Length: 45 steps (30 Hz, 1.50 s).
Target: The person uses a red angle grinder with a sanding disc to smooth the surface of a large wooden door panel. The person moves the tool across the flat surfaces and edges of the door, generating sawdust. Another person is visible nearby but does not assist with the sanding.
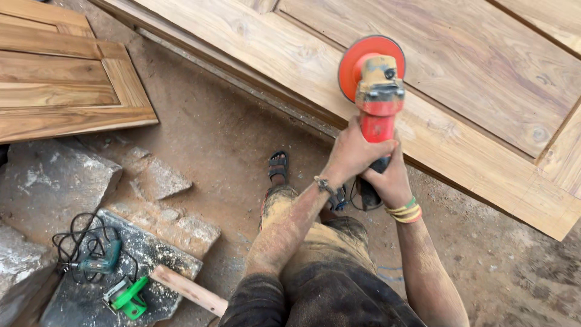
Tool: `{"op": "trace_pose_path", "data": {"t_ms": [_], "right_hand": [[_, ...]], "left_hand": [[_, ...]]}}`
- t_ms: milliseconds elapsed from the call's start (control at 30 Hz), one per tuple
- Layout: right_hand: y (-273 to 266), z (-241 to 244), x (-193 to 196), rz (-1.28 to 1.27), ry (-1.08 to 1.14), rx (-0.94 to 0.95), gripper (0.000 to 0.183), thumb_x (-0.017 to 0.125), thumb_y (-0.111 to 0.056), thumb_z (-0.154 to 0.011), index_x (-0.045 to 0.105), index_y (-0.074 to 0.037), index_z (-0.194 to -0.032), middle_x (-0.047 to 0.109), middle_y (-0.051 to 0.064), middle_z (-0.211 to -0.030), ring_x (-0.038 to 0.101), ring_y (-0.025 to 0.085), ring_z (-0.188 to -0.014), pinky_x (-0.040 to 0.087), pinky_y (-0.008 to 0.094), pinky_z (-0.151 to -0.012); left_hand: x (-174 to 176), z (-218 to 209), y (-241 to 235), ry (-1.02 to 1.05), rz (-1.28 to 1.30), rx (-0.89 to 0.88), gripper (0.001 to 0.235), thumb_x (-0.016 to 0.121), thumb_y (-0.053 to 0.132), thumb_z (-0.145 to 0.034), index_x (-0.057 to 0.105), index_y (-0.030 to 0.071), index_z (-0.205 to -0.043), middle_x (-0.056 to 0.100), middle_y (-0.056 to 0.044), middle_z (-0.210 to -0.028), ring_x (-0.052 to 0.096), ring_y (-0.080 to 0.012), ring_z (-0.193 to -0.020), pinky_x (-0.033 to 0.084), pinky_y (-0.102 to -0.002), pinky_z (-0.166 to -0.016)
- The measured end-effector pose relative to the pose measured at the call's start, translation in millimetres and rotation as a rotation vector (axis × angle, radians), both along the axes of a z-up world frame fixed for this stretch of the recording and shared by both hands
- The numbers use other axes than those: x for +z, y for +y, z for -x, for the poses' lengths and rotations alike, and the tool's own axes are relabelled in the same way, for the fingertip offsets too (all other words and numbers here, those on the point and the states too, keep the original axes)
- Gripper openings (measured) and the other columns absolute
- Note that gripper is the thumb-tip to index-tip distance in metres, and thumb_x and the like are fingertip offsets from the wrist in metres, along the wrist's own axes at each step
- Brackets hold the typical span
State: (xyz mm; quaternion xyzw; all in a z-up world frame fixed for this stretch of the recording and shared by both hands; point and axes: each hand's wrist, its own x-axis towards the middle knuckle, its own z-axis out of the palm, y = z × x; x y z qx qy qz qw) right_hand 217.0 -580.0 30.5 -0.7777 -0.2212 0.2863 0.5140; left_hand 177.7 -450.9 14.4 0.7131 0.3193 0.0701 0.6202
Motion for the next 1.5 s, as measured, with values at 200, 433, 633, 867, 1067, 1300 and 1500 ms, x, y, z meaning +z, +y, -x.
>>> {"op": "trace_pose_path", "data": {"t_ms": [200, 433, 633, 867, 1067, 1300, 1500], "right_hand": [[102, 20, -21, -0.010, 0.120, 0.128, 0.090, 0.082, -0.024, -0.075, 0.034, -0.002, -0.149, 0.058, 0.010, -0.131, 0.058, 0.016, -0.115, 0.051, 0.032, -0.098], [171, 38, -21, 0.100, 0.136, 0.105, 0.091, 0.082, -0.028, -0.076, 0.037, -0.002, -0.150, 0.063, 0.012, -0.128, 0.062, 0.016, -0.114, 0.053, 0.033, -0.098], [223, 30, -9, 0.247, 0.093, 0.148, 0.111, 0.080, -0.038, -0.070, 0.022, -0.009, -0.160, 0.066, 0.015, -0.120, 0.067, 0.021, -0.106, 0.053, 0.035, -0.094], [223, 11, 0, 0.192, 0.054, 0.241, 0.098, 0.079, -0.036, -0.070, 0.038, -0.008, -0.154, 0.070, 0.015, -0.117, 0.072, 0.026, -0.103, 0.055, 0.038, -0.092], [166, 2, 10, 0.327, 0.168, 0.138, 0.105, 0.079, -0.038, -0.064, 0.033, -0.014, -0.156, 0.072, 0.016, -0.111, 0.074, 0.025, -0.097, 0.056, 0.038, -0.087], [63, -18, 11, 0.348, 0.101, 0.063, 0.096, 0.078, -0.034, -0.068, 0.039, -0.010, -0.152, 0.072, 0.016, -0.110, 0.074, 0.028, -0.098, 0.055, 0.039, -0.088], [-17, -25, 16, 0.415, 0.171, -0.037, 0.092, 0.077, -0.033, -0.067, 0.041, -0.005, -0.147, 0.073, 0.015, -0.102, 0.074, 0.026, -0.089, 0.057, 0.039, -0.082]], "left_hand": [[-5, 32, 109, 0.184, 0.017, 0.024, 0.090, 0.085, 0.051, -0.065, 0.052, -0.009, -0.122, 0.071, -0.028, -0.108, 0.072, -0.0410, -0.104, 0.058, -0.045, -0.088], [-14, 49, 177, 0.132, 0.054, 0.045, 0.082, 0.084, 0.050, -0.068, 0.056, -0.006, -0.121, 0.071, -0.025, -0.111, 0.073, -0.0377, -0.106, 0.058, -0.043, -0.089], [-22, 55, 224, -0.027, 0.189, 0.146, 0.057, 0.085, 0.038, -0.074, 0.067, 0.002, -0.115, 0.078, -0.015, -0.106, 0.077, -0.0229, -0.098, 0.060, -0.034, -0.086], [-18, 44, 223, -0.042, 0.192, 0.140, 0.058, 0.085, 0.039, -0.077, 0.066, 0.002, -0.118, 0.077, -0.012, -0.109, 0.076, -0.0193, -0.100, 0.059, -0.033, -0.086], [-15, 27, 169, 0.115, 0.124, 0.058, 0.067, 0.086, 0.043, -0.074, 0.060, 0.001, -0.119, 0.074, -0.015, -0.110, 0.075, -0.0239, -0.102, 0.059, -0.036, -0.086], [-11, -6, 75, 0.095, 0.196, -0.043, 0.065, 0.084, 0.044, -0.072, 0.065, 0.001, -0.116, 0.076, -0.015, -0.109, 0.077, -0.0236, -0.101, 0.060, -0.036, -0.086], [-6, -23, -6, 0.109, 0.187, -0.144, 0.070, 0.082, 0.047, -0.071, 0.063, -0.001, -0.118, 0.077, -0.017, -0.107, 0.078, -0.0260, -0.100, 0.060, -0.036, -0.085]]}}
